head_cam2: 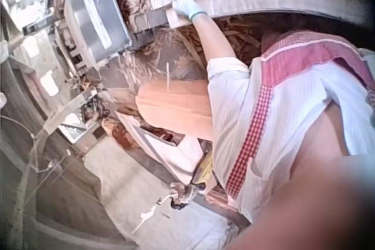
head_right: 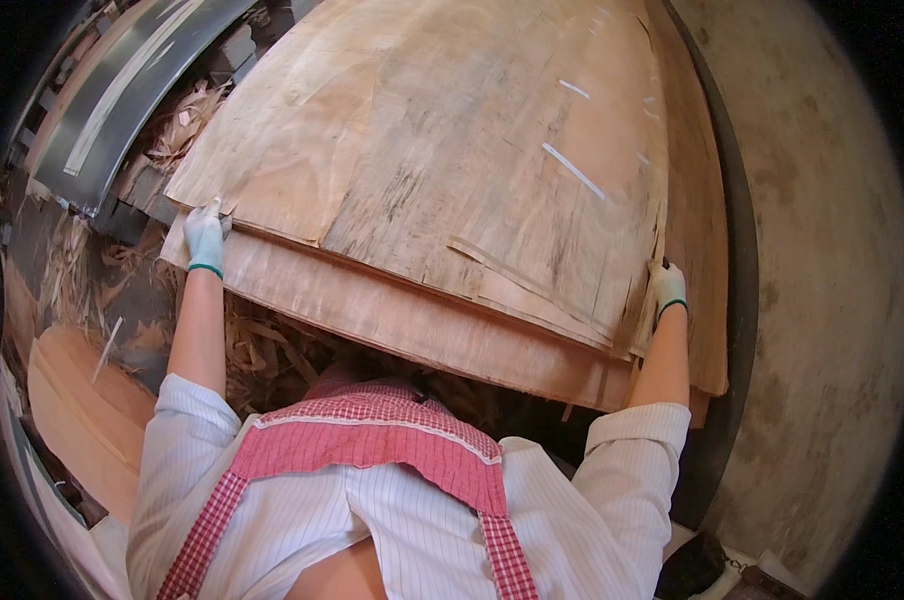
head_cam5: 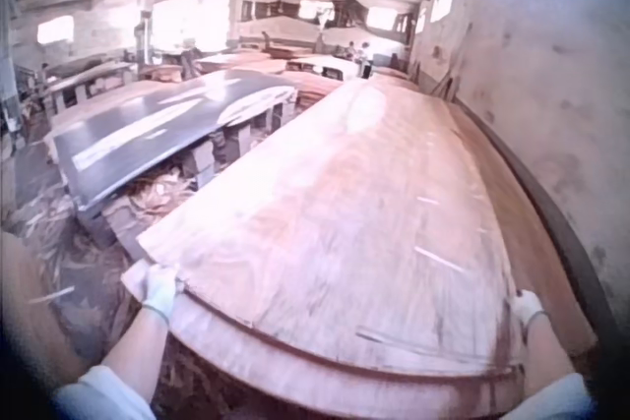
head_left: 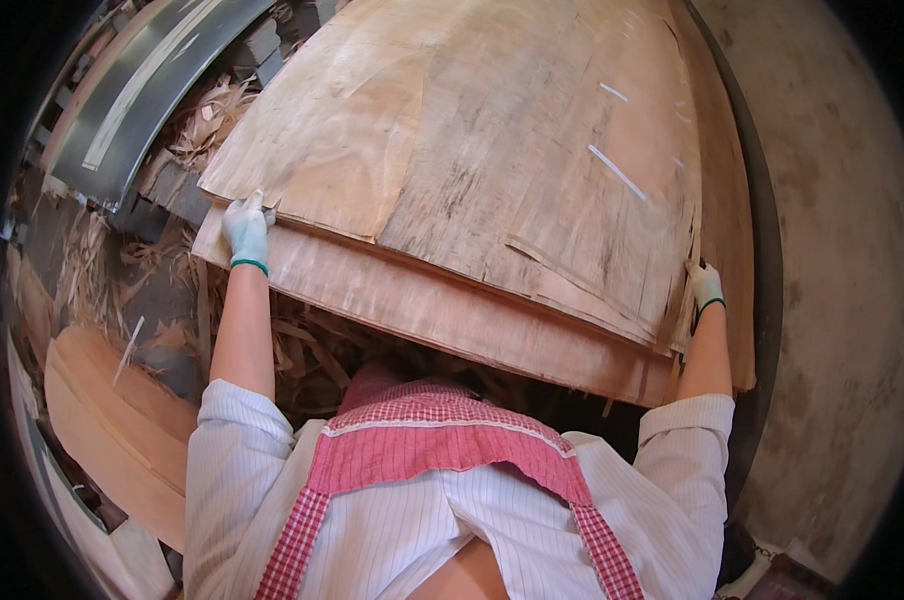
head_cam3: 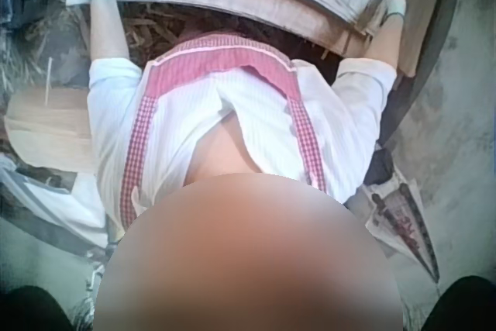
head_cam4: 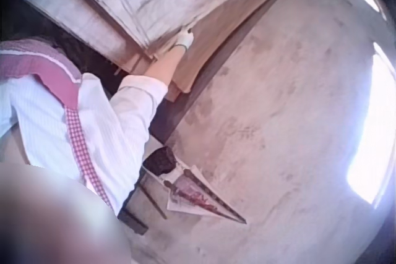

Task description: The person peels thin wood veneer sheets from a large curved surface using a small knife and a long stick. They lift and remove the veneer in sections, then stack the peeled sheets on a nearby table.

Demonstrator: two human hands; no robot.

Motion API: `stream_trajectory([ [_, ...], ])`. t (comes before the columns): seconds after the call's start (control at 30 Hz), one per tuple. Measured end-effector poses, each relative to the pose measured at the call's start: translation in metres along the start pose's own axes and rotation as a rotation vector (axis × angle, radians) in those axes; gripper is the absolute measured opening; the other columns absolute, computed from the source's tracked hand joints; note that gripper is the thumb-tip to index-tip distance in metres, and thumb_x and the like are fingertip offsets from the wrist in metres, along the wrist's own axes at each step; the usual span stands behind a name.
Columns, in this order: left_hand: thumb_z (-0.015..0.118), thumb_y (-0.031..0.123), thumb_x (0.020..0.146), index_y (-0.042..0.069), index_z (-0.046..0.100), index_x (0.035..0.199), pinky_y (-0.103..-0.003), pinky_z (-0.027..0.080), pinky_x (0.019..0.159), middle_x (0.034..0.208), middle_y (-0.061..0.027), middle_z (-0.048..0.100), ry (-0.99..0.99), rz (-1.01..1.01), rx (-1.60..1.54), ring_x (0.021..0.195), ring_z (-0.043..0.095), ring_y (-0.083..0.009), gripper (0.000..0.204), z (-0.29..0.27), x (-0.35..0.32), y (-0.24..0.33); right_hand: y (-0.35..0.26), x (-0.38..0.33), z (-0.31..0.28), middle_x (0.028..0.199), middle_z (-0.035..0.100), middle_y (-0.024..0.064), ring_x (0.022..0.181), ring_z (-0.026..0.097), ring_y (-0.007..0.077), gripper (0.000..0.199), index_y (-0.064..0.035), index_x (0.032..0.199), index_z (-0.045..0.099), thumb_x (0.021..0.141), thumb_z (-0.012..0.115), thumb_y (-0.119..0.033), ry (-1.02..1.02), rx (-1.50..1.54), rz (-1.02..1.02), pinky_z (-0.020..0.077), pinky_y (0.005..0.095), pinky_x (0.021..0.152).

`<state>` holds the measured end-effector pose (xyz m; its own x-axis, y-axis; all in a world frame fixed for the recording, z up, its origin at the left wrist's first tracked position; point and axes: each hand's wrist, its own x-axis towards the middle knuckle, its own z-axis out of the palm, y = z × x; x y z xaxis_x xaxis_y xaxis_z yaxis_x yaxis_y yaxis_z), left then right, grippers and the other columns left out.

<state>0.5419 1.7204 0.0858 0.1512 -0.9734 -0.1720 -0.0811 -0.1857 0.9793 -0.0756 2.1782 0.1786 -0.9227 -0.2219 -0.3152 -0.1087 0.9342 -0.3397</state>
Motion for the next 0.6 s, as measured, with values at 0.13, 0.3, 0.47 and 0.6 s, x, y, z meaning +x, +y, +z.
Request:
stream_trajectory([
  [0.13, 0.063, 0.022, 0.090, 0.001, 0.060, 0.088, -0.023, 0.045, 0.049, 0.078, -0.0059, 0.061, -0.058, -0.058, -0.048, 0.057, 0.057, -0.0105, 0.021, 0.002, -0.002, 0.005, 0.018, 0.007, -0.007, 0.135, 0.051, 0.0174, 0.120, 0.051, 0.0322, 0.062, -0.0024, 0.132, 0.049, 0.087, 0.058, -0.044, 0.144, -0.127, 0.003, 0.0411, 0.0406, 0.099],
  [0.3, 0.056, 0.027, 0.094, 0.000, 0.059, 0.089, -0.034, 0.047, 0.057, 0.082, -0.0074, 0.061, 0.126, 0.381, 0.038, 0.064, 0.057, -0.0176, 0.028, 0.003, -0.045, 0.028, -0.058, -0.081, 0.008, 0.121, 0.058, 0.0154, 0.102, 0.060, 0.0257, 0.051, -0.0052, 0.129, 0.049, 0.086, 0.064, -0.030, 0.451, -0.051, -0.414, 0.0495, 0.0369, 0.083],
  [0.47, 0.059, 0.017, 0.083, 0.006, 0.059, 0.116, -0.040, 0.044, 0.091, 0.108, -0.0166, 0.061, -0.580, 0.755, 1.056, 0.105, 0.057, -0.0283, 0.035, 0.093, -0.193, 0.048, -0.168, -0.229, 0.107, 0.105, 0.058, 0.0121, 0.092, 0.061, 0.0300, 0.035, -0.0114, 0.105, 0.058, 0.075, 0.072, -0.022, 0.153, -0.136, -0.979, 0.0523, 0.0402, 0.069],
  [0.6, 0.062, 0.021, 0.081, 0.007, 0.054, 0.122, -0.049, 0.025, 0.109, 0.130, -0.0151, 0.050, -0.865, 1.112, 0.737, 0.129, 0.039, -0.0295, 0.043, 0.122, -0.265, 0.032, -0.166, -0.226, 0.138, 0.090, 0.059, 0.0060, 0.089, 0.061, 0.0276, 0.026, -0.0124, 0.092, 0.055, 0.074, 0.070, -0.024, 0.301, -0.212, -1.096, 0.0513, 0.0412, 0.064],
])
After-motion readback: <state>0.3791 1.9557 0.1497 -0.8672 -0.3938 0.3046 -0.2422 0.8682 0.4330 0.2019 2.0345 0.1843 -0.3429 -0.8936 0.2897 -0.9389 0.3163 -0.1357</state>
